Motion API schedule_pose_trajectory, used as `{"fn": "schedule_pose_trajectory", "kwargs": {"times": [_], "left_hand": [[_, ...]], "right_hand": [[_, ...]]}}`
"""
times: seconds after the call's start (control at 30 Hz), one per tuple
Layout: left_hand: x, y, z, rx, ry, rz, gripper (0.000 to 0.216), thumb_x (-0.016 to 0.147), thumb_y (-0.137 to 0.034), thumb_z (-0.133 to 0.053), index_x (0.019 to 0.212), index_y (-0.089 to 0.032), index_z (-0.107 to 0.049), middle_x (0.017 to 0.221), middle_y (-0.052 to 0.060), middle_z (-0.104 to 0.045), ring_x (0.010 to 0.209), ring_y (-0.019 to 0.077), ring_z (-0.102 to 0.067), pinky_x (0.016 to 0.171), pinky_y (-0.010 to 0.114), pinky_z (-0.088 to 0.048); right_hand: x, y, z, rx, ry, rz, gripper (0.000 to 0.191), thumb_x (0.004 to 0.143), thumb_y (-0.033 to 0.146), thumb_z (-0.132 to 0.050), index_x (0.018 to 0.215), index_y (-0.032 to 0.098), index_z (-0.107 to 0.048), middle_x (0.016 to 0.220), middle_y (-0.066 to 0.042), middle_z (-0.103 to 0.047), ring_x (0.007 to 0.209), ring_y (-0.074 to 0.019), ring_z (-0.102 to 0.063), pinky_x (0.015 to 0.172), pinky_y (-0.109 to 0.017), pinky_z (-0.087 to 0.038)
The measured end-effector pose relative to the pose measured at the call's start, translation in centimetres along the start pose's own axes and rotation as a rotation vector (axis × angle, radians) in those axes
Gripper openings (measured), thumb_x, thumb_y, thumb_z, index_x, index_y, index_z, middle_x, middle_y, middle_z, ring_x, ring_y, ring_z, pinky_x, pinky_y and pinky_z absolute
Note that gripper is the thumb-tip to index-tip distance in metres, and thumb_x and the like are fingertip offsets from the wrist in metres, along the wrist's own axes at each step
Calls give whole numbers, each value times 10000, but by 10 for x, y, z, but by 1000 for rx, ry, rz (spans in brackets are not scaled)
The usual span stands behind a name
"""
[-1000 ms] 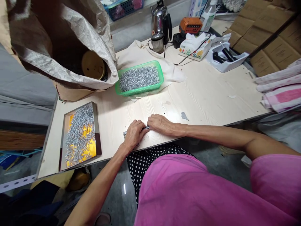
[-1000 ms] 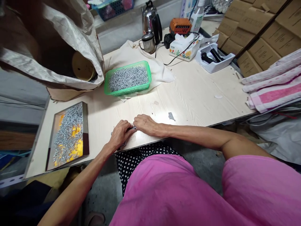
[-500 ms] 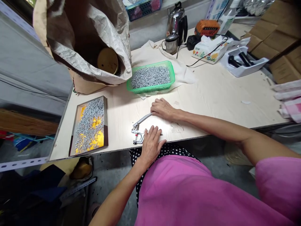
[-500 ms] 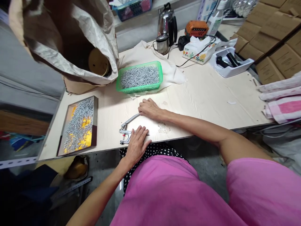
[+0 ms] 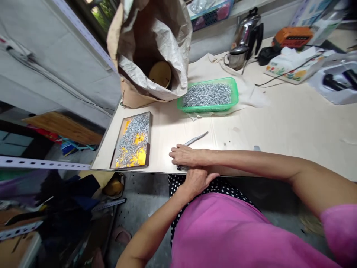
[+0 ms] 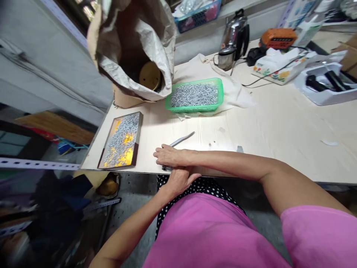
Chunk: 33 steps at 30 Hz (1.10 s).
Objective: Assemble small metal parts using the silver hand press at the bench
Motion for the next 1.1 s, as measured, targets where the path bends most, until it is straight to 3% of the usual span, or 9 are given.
{"fn": "schedule_pose_trajectory", "kwargs": {"times": [0.17,0.3,0.37,0.43,0.5,0.63,0.77,0.87,1.1], "left_hand": [[-3,-2,3,-55,-42,-56,581,1019,-565,-565,1410,-138,-620,1301,185,-731,1257,355,-674,1097,505,-536],[-26,26,37,21,-318,-119,352,1053,-371,-549,1342,-211,-670,1420,149,-662,1345,299,-601,1155,513,-485],[-45,59,68,132,-503,30,279,1061,-267,-503,1216,-215,-729,1310,134,-707,1251,278,-638,1110,496,-510],[-65,99,100,261,-575,253,275,1047,-228,-500,1126,-203,-763,1127,125,-742,1082,276,-661,993,462,-552],[-79,136,129,387,-541,463,252,1018,-239,-543,1055,-186,-787,1025,133,-741,1018,308,-637,934,467,-546],[-88,182,156,501,-339,705,236,968,-254,-580,991,-175,-801,1035,154,-737,1066,345,-601,917,449,-516],[-79,195,158,514,-225,793,250,946,-250,-567,931,-175,-805,1036,168,-734,1092,352,-597,905,427,-498],[-73,199,158,507,-214,816,267,944,-239,-548,930,-163,-804,1033,182,-728,1087,351,-609,876,408,-488],[-70,197,167,496,-233,783,288,924,-229,-501,931,-155,-779,1043,192,-739,1097,351,-615,898,409,-483]], "right_hand": [[8,-4,9,103,-144,-34,145,1000,123,-544,961,183,-670,975,-71,-660,873,-206,-537,793,-352,-439],[-11,-37,56,121,-545,-275,228,1032,158,-463,1155,180,-655,1035,-90,-678,867,-204,-594,765,-357,-500],[-37,-67,88,54,-706,-415,217,1035,234,-494,1175,206,-657,1071,-92,-688,895,-225,-624,799,-403,-536],[-68,-102,116,-64,-812,-549,196,1030,324,-518,1134,268,-675,1021,-70,-692,912,-253,-630,860,-477,-560],[-96,-135,134,-147,-811,-691,261,1066,405,-428,1170,403,-667,1019,-41,-679,947,-255,-613,961,-521,-552],[-130,-168,132,-179,-742,-888,424,1013,611,-477,1395,454,-571,1146,-41,-623,931,-295,-611,883,-639,-557],[-130,-143,100,-105,-638,-838,533,1028,642,-414,1441,351,-587,1225,-102,-600,847,-289,-617,768,-575,-553],[-122,-100,72,24,-527,-722,484,1060,536,-408,1314,231,-684,1143,-157,-643,825,-293,-630,711,-495,-540],[-109,-1,18,324,-163,-501,312,1074,382,-503,1171,171,-712,1069,-123,-678,929,-228,-653,797,-347,-506]]}}
Point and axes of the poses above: each hand's wrist, its own x-axis towards the middle knuckle, its own z-axis out of the back of the hand, y = z × x, the point moved 1 cm from there along x, towards the middle knuckle
